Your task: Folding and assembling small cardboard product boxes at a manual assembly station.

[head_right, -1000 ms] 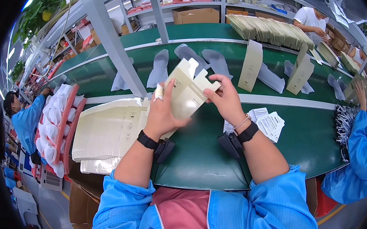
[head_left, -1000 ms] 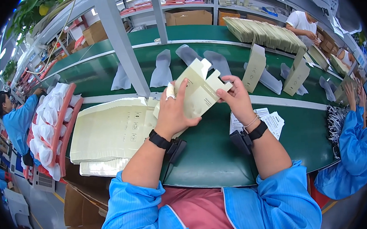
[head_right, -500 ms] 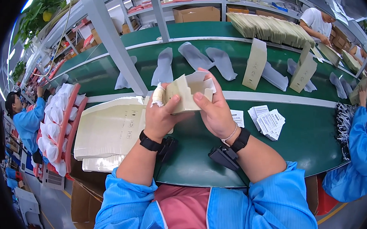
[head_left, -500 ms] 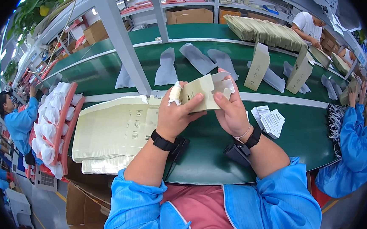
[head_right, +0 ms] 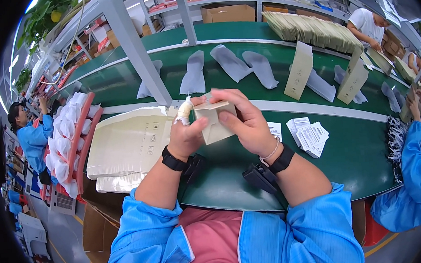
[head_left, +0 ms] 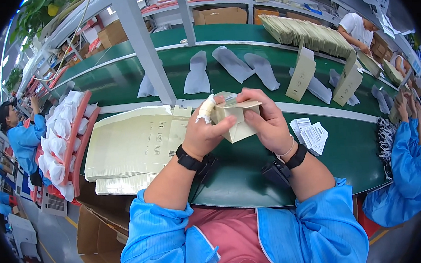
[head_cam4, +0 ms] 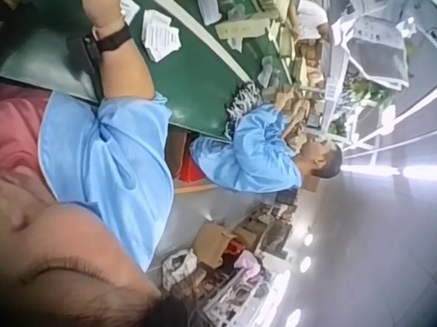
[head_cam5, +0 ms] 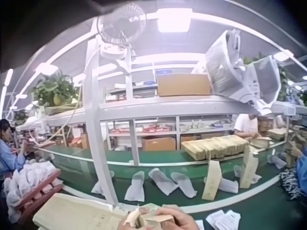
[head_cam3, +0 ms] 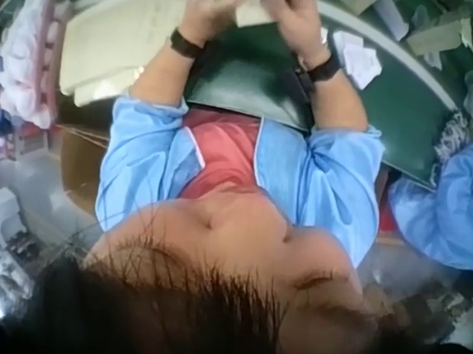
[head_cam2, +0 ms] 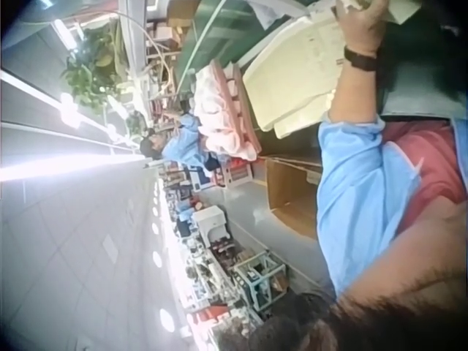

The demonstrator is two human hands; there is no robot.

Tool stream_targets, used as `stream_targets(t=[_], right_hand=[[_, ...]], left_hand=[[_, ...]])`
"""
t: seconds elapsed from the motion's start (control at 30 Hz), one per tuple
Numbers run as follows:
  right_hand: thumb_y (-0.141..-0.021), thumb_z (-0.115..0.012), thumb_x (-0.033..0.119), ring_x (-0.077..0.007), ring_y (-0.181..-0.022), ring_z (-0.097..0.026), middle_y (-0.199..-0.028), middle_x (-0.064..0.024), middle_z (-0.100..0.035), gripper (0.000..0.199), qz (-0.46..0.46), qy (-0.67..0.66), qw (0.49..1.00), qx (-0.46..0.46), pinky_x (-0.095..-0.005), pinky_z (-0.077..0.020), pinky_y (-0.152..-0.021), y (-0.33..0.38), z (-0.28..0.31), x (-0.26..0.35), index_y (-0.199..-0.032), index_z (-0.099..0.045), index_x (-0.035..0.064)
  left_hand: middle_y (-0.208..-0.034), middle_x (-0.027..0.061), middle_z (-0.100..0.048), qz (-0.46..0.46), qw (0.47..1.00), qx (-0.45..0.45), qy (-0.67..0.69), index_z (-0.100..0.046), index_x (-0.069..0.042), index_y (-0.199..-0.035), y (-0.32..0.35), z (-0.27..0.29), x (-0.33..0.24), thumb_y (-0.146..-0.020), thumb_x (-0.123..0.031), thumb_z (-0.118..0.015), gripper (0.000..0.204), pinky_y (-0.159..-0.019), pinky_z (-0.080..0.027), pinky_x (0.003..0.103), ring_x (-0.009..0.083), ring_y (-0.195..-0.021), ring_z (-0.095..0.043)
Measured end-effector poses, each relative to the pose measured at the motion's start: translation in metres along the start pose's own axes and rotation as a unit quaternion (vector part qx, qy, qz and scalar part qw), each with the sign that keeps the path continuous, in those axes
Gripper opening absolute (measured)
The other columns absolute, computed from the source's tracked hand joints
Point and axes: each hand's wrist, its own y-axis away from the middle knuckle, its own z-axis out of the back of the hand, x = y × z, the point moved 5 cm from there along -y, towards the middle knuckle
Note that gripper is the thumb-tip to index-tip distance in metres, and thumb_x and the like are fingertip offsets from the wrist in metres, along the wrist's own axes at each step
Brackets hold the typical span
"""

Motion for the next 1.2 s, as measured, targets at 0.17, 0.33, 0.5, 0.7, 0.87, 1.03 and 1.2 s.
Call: stream_targets(t=[0.17,0.33,0.5,0.7,0.87,1.03,1.2], right_hand=[[-0.084,-0.062,0.005,-0.0233,-0.114,-0.052,-0.123,-0.0117,-0.054,0.044,0.1,0.262,0.955,0.095,-0.0344,-0.0419,-0.097,-0.005,0.007,0.025,-0.127,-0.056,0.0087],[-0.078,-0.068,0.004,-0.0246,-0.104,-0.059,-0.116,-0.0134,-0.059,0.043,0.039,0.375,0.924,0.061,-0.0336,-0.047,-0.091,-0.007,0.001,0.037,-0.12,-0.061,0.0064],[-0.073,-0.071,0.001,-0.0273,-0.108,-0.057,-0.119,-0.0135,-0.057,0.052,0.107,0.42,0.901,0.024,-0.0348,-0.046,-0.093,-0.006,0.001,0.02,-0.122,-0.059,0.0077],[-0.066,-0.074,0.0,-0.0315,-0.119,-0.049,-0.128,-0.0126,-0.051,0.065,0.069,0.453,0.886,0.073,-0.0381,-0.0427,-0.098,-0.002,-0.002,0.027,-0.127,-0.053,0.0109],[-0.06,-0.079,0.003,-0.0334,-0.124,-0.044,-0.13,-0.0127,-0.047,0.075,0.156,0.547,0.812,0.128,-0.0397,-0.0403,-0.101,0.017,0.014,0.015,-0.128,-0.05,0.0133],[-0.059,-0.081,0.004,-0.0334,-0.123,-0.045,-0.13,-0.0131,-0.046,0.074,-0.044,0.576,0.787,0.219,-0.0388,-0.0415,-0.101,0.052,0.015,-0.001,-0.127,-0.051,0.0133],[-0.064,-0.078,0.005,-0.0323,-0.114,-0.051,-0.125,-0.011,-0.051,0.058,-0.189,0.579,0.772,0.185,-0.0376,-0.044,-0.096,0.08,0.071,-0.001,-0.118,-0.057,0.0098]], left_hand=[[-0.114,0.0149,-0.056,0.031,0.997,-0.024,0.065,-0.051,-0.028,-0.119,0.008,-0.007,0.014,-0.064,-0.001,-0.078,0.067,-0.073,-0.052,0.037,0.0339,-0.09,-0.061],[-0.113,0.0143,-0.056,-0.075,0.995,-0.033,-0.053,-0.041,-0.028,-0.129,-0.003,0.001,-0.004,-0.057,-0.003,-0.081,0.086,-0.074,-0.052,0.039,0.0347,-0.092,-0.06],[-0.115,0.014,-0.057,-0.092,0.988,0.006,-0.123,-0.037,-0.027,-0.132,-0.002,-0.001,0.002,-0.054,-0.004,-0.084,0.093,-0.077,-0.052,0.041,0.0362,-0.097,-0.059],[-0.123,0.014,-0.054,0.054,0.996,0.018,-0.071,-0.031,-0.025,-0.138,0.008,-0.005,0.022,-0.059,-0.007,-0.083,0.097,-0.087,-0.049,0.04,0.0378,-0.105,-0.058],[-0.132,0.0148,-0.048,0.303,0.927,-0.018,0.218,-0.016,-0.015,-0.146,0.013,-0.015,0.052,-0.072,-0.012,-0.079,0.098,-0.095,-0.045,0.04,0.0333,-0.116,-0.054],[-0.135,0.0169,-0.044,0.486,0.718,0.003,0.498,-0.006,-0.006,-0.147,0.031,-0.036,0.066,-0.08,-0.013,-0.074,0.095,-0.098,-0.042,0.038,0.0277,-0.119,-0.051],[-0.134,0.0183,-0.045,0.454,0.804,-0.006,0.384,-0.016,-0.004,-0.146,0.023,-0.027,0.062,-0.083,-0.009,-0.069,0.082,-0.102,-0.039,0.036,0.0244,-0.119,-0.05]])
